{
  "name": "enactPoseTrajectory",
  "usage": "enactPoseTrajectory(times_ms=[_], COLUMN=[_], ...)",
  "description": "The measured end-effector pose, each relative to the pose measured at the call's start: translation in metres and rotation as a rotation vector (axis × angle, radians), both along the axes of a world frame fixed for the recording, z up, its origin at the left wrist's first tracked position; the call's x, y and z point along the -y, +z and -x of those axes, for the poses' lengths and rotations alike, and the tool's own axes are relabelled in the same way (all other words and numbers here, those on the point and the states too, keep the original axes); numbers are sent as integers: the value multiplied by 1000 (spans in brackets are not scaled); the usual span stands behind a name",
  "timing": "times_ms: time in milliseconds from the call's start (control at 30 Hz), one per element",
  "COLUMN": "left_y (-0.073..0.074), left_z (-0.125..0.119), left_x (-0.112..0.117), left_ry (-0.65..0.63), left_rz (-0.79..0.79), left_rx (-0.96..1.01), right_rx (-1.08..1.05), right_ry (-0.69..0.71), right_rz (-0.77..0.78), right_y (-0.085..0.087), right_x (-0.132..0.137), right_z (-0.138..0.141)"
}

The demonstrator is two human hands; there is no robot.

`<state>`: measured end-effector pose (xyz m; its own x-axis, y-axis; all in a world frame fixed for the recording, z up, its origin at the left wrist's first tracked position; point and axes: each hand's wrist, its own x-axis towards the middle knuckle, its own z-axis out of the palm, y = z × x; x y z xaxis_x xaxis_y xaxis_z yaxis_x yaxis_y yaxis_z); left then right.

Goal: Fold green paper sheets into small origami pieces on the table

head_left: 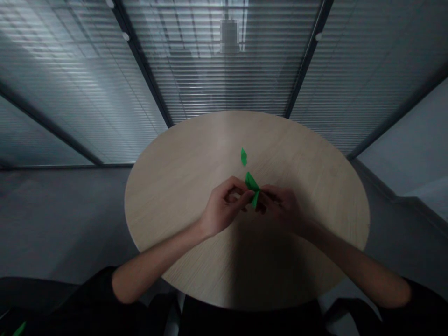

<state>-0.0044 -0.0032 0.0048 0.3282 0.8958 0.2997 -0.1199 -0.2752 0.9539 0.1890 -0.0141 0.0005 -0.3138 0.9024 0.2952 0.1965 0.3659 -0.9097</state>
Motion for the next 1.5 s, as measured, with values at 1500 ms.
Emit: enactPoseTrajectory(times_ms=[1500], left_y=[2], left_z=[4], left_x=[3], left_ry=[203], left_rz=[-432], left_rx=[-193], right_rx=[170], right_ry=[-60], right_rz=[-171], right_y=[6], right_x=[1], right_z=[-2])
